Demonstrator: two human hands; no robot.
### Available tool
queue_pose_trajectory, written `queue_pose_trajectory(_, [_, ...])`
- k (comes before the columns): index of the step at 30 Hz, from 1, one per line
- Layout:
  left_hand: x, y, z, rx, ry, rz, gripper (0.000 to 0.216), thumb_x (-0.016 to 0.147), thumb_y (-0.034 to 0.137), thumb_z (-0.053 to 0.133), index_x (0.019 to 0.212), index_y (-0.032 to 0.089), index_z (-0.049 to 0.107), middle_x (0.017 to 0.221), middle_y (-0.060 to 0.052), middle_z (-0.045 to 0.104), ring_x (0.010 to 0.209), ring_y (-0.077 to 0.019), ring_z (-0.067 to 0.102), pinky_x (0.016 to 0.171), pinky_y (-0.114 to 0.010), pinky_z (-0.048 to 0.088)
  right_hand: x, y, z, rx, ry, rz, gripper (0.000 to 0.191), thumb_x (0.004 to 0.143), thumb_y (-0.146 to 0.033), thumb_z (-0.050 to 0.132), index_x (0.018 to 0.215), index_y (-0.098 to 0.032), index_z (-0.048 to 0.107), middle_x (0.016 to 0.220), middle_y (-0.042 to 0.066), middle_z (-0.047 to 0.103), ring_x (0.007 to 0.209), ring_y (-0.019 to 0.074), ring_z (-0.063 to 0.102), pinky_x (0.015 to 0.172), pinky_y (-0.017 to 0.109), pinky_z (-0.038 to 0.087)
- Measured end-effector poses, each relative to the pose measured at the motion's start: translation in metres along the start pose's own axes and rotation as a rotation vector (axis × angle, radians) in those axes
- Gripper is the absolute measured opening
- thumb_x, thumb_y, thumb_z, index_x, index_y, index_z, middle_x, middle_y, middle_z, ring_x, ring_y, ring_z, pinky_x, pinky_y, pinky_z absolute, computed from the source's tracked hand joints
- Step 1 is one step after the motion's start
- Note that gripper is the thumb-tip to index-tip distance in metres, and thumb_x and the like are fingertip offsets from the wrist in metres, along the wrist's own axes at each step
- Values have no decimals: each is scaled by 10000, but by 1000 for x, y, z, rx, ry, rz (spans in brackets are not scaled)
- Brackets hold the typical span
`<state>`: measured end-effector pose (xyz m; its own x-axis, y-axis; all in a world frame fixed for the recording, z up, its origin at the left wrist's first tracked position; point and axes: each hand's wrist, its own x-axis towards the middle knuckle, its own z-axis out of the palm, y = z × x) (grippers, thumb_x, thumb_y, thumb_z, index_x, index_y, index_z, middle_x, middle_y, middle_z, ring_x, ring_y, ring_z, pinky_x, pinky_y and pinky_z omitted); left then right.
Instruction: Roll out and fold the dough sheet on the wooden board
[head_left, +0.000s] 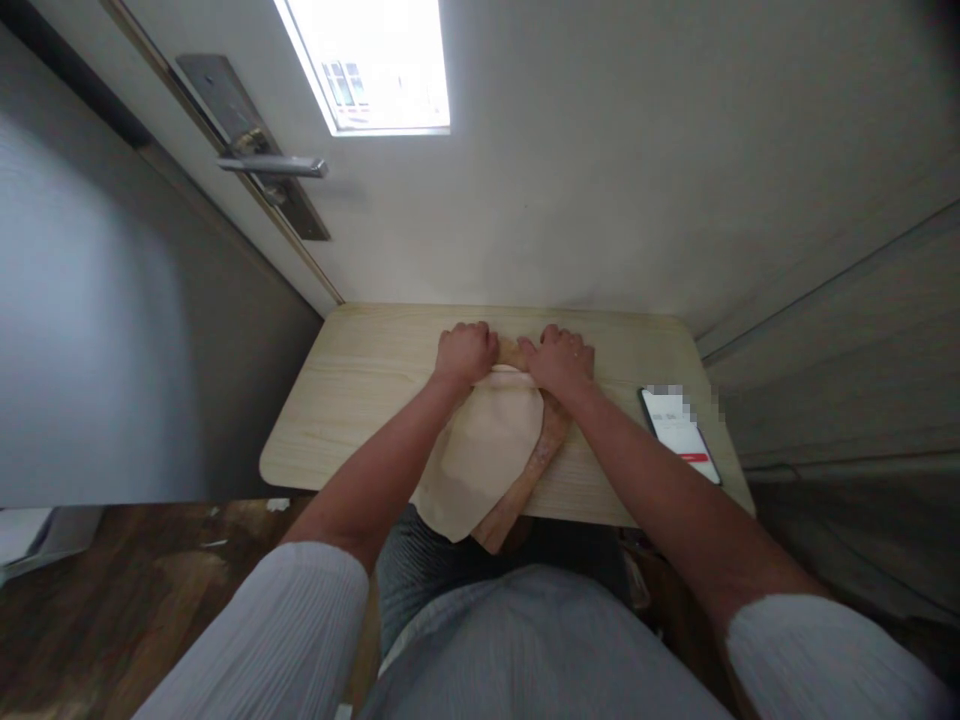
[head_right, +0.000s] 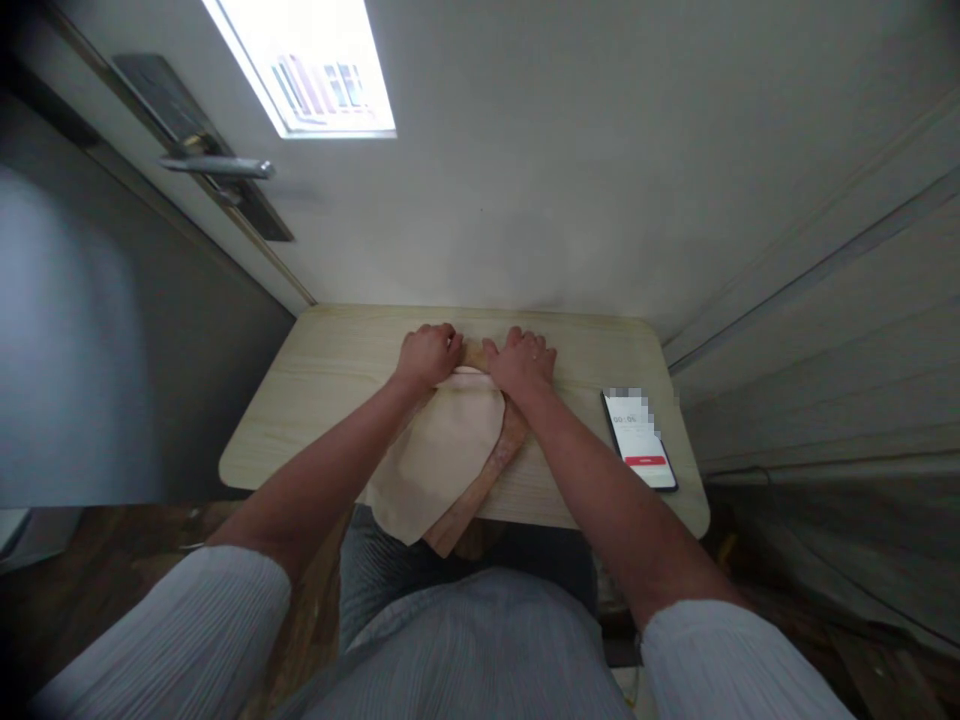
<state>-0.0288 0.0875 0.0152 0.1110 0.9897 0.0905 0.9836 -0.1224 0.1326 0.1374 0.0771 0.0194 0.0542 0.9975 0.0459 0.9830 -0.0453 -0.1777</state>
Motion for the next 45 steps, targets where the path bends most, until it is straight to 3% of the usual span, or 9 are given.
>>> queue_pose_trajectory(8, [-31,7,-8,-53,-78,173,421,1014,398,345,976,196,712,1030,-106,734,988,-237,651,831,-341,459,-76,12,-3,4,80,0,555,1006,-602,339,1136,-114,568,1148,211,611,1079,335,573,852,429,430])
queue_pose_trajectory(16, [-56,37,-8,-122,-102,453,452,1026,404,334,937,189,721,981,-95,736,919,-225,666,796,-348,445,-164,48,0,99,176,-131,483,932,-630,512,1118,-191,582,1091,146,616,1012,296,548,784,377,397])
queue_pose_trajectory(20, [-58,56,-8,-128,-37,577,453,1037,394,336,900,179,712,956,-111,737,943,-233,656,825,-372,408,-190,50,0,65,167,-167,399,933,-571,540,1058,-201,617,1108,151,614,1000,303,520,767,387,393])
queue_pose_trajectory(28, [-51,82,-8,-220,126,437,430,1055,389,344,919,183,697,969,-104,727,989,-226,630,892,-375,388,-197,47,1,-21,112,-140,335,984,-490,486,1087,-204,625,1121,140,628,994,299,542,738,385,380])
queue_pose_trajectory(31, [-79,67,-18,-342,243,334,323,1044,372,397,1133,213,663,1135,-84,702,1105,-215,596,967,-363,404,-194,58,3,52,108,-116,306,995,-467,474,1059,-203,615,1084,123,638,998,285,558,758,374,388])
queue_pose_trajectory(34, [-129,42,-23,-412,322,175,318,1018,381,455,1246,216,603,1245,-98,659,1189,-229,569,1038,-378,415,-187,73,5,175,145,-113,306,999,-469,451,1027,-205,601,1039,112,648,988,277,571,786,374,410])
queue_pose_trajectory(36, [-166,30,-19,-401,281,112,316,988,394,512,1245,235,605,1240,-100,660,1191,-254,577,1058,-417,423,-181,81,7,250,170,-121,319,995,-484,444,1014,-203,595,1006,109,651,974,276,578,804,380,428])
queue_pose_trajectory(40, [-218,33,-4,-369,96,218,445,883,469,673,1271,262,608,1340,-104,637,1285,-297,537,1162,-512,336,-166,84,10,351,162,-125,347,984,-511,433,1010,-206,595,971,104,635,921,260,594,807,373,457])
queue_pose_trajectory(45, [-218,48,4,-335,53,241,445,953,473,576,1362,297,567,1452,-87,581,1397,-288,458,1219,-572,227,-152,75,15,370,164,-76,377,976,-528,420,1027,-203,604,995,103,620,897,249,597,789,368,464])
